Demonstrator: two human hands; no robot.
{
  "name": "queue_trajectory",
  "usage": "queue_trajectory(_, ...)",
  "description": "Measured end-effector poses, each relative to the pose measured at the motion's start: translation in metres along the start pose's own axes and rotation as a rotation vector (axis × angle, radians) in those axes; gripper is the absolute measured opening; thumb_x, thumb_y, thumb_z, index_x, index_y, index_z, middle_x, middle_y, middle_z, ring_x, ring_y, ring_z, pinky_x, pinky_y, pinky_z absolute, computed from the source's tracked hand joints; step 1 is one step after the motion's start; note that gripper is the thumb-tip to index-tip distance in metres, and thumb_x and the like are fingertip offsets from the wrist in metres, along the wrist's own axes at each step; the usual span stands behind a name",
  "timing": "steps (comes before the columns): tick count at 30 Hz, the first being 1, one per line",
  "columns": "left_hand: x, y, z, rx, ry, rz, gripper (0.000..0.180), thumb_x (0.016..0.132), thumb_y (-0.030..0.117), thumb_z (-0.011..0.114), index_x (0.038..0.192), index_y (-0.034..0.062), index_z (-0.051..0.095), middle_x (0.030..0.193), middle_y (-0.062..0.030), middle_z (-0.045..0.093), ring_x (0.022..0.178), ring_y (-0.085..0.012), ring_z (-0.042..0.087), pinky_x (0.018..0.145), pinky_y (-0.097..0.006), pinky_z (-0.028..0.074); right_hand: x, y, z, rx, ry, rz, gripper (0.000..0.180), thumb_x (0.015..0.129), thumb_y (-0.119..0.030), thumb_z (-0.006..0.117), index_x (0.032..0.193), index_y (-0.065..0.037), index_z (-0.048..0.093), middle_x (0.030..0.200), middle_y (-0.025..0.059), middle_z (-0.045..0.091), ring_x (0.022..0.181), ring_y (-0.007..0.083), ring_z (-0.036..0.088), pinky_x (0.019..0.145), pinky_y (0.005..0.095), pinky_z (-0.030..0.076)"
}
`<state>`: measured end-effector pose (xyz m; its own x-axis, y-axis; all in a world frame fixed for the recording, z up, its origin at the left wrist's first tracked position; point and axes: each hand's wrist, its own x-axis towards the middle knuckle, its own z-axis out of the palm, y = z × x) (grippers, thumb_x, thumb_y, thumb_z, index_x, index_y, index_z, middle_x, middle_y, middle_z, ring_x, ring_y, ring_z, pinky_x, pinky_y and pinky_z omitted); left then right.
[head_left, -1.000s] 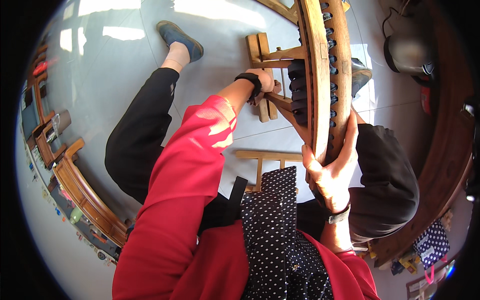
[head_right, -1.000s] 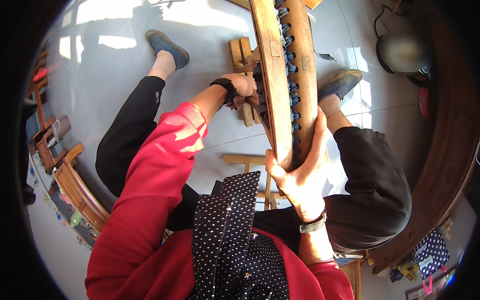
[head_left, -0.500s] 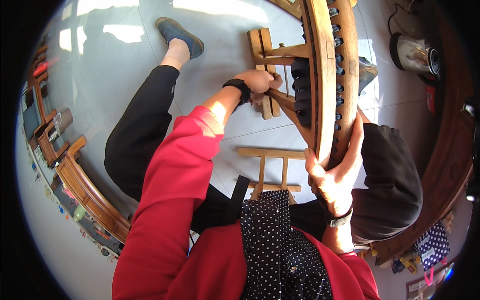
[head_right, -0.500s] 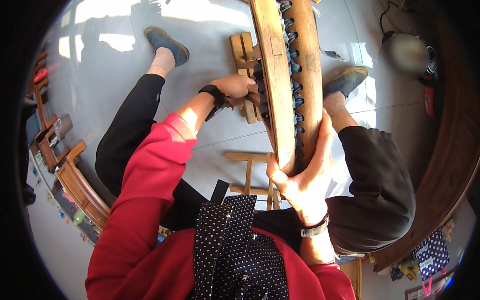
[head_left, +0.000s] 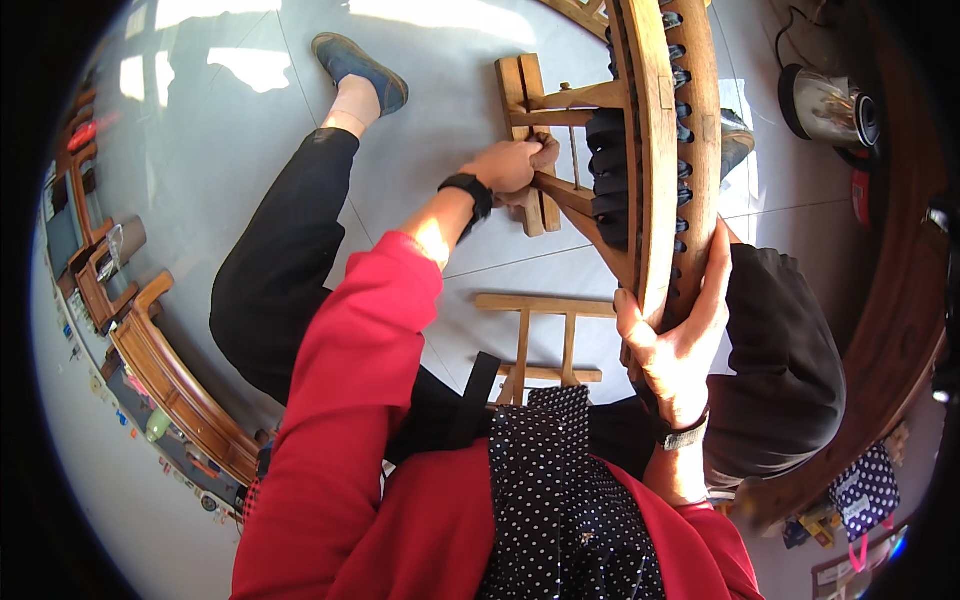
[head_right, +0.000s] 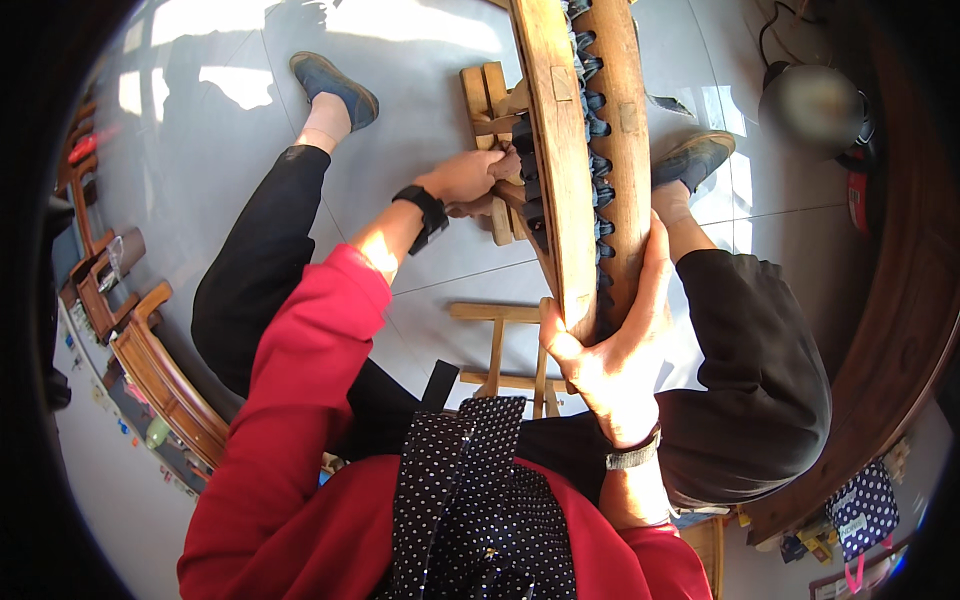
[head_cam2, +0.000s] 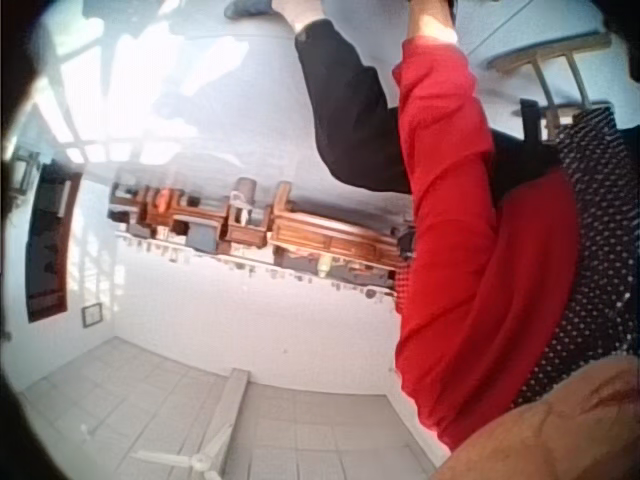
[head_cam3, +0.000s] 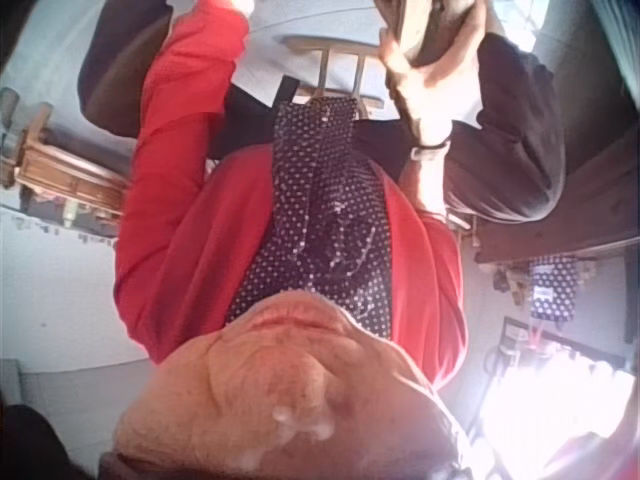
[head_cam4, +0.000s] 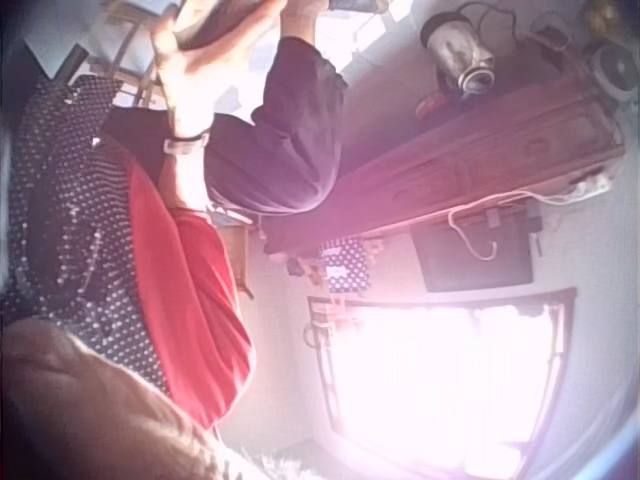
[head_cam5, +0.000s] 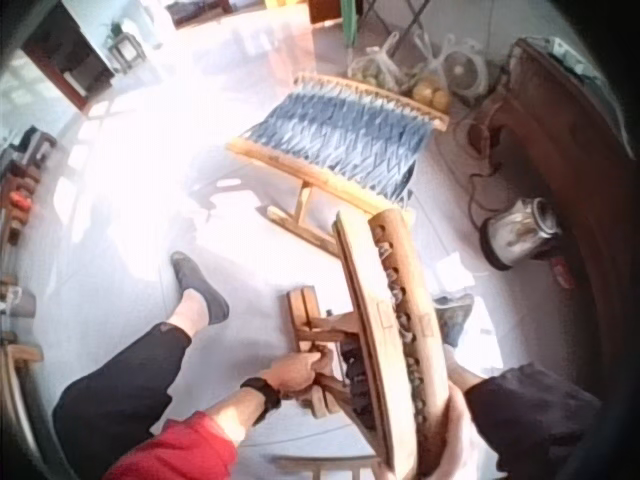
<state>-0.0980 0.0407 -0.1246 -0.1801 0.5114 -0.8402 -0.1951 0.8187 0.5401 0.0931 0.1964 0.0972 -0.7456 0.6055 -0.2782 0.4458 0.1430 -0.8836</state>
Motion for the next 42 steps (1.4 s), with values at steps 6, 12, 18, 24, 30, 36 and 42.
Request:
queue_trajectory(6, 0.004, 0.051, -0.012, 0.561, -0.211, -0.082, 0.038, 0.087, 0.003, 0.044, 0.111, 0.0128, 0.072, 0.07, -0.012, 0.067, 0.052, -0.0195, 0.062, 0.045, -0.036, 0.045, -0.002, -0.015, -0.003, 0.069, -0.079, 0.162, 0.106, 0.072, -0.017, 0.081, 0.158, 0.001, 0.022, 0.132, 0.019, 0.058, 0.117, 0.0238, 0.06, 0.103, 0.0368, 0.047)
queue_trajectory(12, 0.006, 0.011, -0.001, 0.185, 0.001, -0.033, 0.029, 0.095, 0.01, 0.041, 0.107, 0.0103, 0.067, 0.063, -0.0096, 0.065, 0.047, -0.0207, 0.06, 0.046, -0.035, 0.044, -0.001, -0.015, -0.002, 0.13, -0.071, 0.187, 0.105, 0.074, -0.013, 0.081, 0.158, 0.001, 0.021, 0.135, 0.0196, 0.057, 0.121, 0.0241, 0.058, 0.105, 0.0369, 0.045)
queue_trajectory(18, 0.009, -0.034, 0.014, 0.509, 0.542, 0.513, 0.009, 0.093, 0.014, 0.043, 0.092, 0.0123, 0.052, 0.065, -0.0121, 0.057, 0.047, -0.024, 0.054, 0.048, -0.038, 0.044, -0.002, -0.009, -0.004, 0.075, -0.076, 0.165, 0.109, 0.073, -0.021, 0.084, 0.158, 0.001, 0.02, 0.135, 0.0191, 0.056, 0.122, 0.0235, 0.057, 0.105, 0.0365, 0.045)
queue_trajectory(24, -0.005, 0.035, -0.016, 0.237, -0.132, -0.103, 0.039, 0.083, -0.005, 0.045, 0.113, 0.0093, 0.067, 0.074, -0.0083, 0.069, 0.051, -0.0208, 0.061, 0.043, -0.036, 0.045, -0.002, -0.012, -0.001, 0.125, -0.073, 0.178, 0.112, 0.071, -0.027, 0.086, 0.158, 0.001, 0.022, 0.131, 0.0171, 0.059, 0.111, 0.0221, 0.06, 0.099, 0.0346, 0.048)
queue_trajectory(30, 0.002, 0.044, -0.005, 0.616, -0.074, -0.012, 0.04, 0.072, -0.009, 0.06, 0.104, 0.0109, 0.071, 0.077, -0.012, 0.072, 0.063, -0.0257, 0.07, 0.058, -0.04, 0.053, -0.001, -0.011, -0.003, 0.067, -0.062, 0.143, 0.108, 0.071, -0.025, 0.084, 0.157, 0.0, 0.025, 0.128, 0.0174, 0.06, 0.109, 0.0206, 0.06, 0.097, 0.0337, 0.049)
queue_trajectory(36, -0.003, -0.014, 0.015, 0.533, 0.347, 0.193, 0.024, 0.079, 0.005, 0.065, 0.102, 0.0085, 0.059, 0.096, -0.0164, 0.07, 0.094, -0.0415, 0.066, 0.077, -0.051, 0.053, -0.002, -0.007, -0.003, 0.128, -0.059, 0.152, 0.109, 0.072, -0.021, 0.083, 0.158, 0.001, 0.021, 0.129, 0.0181, 0.059, 0.111, 0.0213, 0.061, 0.097, 0.0344, 0.049)
queue_trajectory(42, 0.0, 0.013, -0.007, -0.054, -0.074, -0.158, 0.012, 0.087, 0.006, 0.05, 0.09, 0.0044, 0.061, 0.078, -0.007, 0.07, 0.051, -0.0194, 0.057, 0.044, -0.035, 0.044, -0.004, -0.008, -0.004, 0.098, -0.083, 0.193, 0.112, 0.072, -0.023, 0.086, 0.159, 0.001, 0.019, 0.135, 0.0192, 0.056, 0.119, 0.0226, 0.058, 0.102, 0.0356, 0.046)
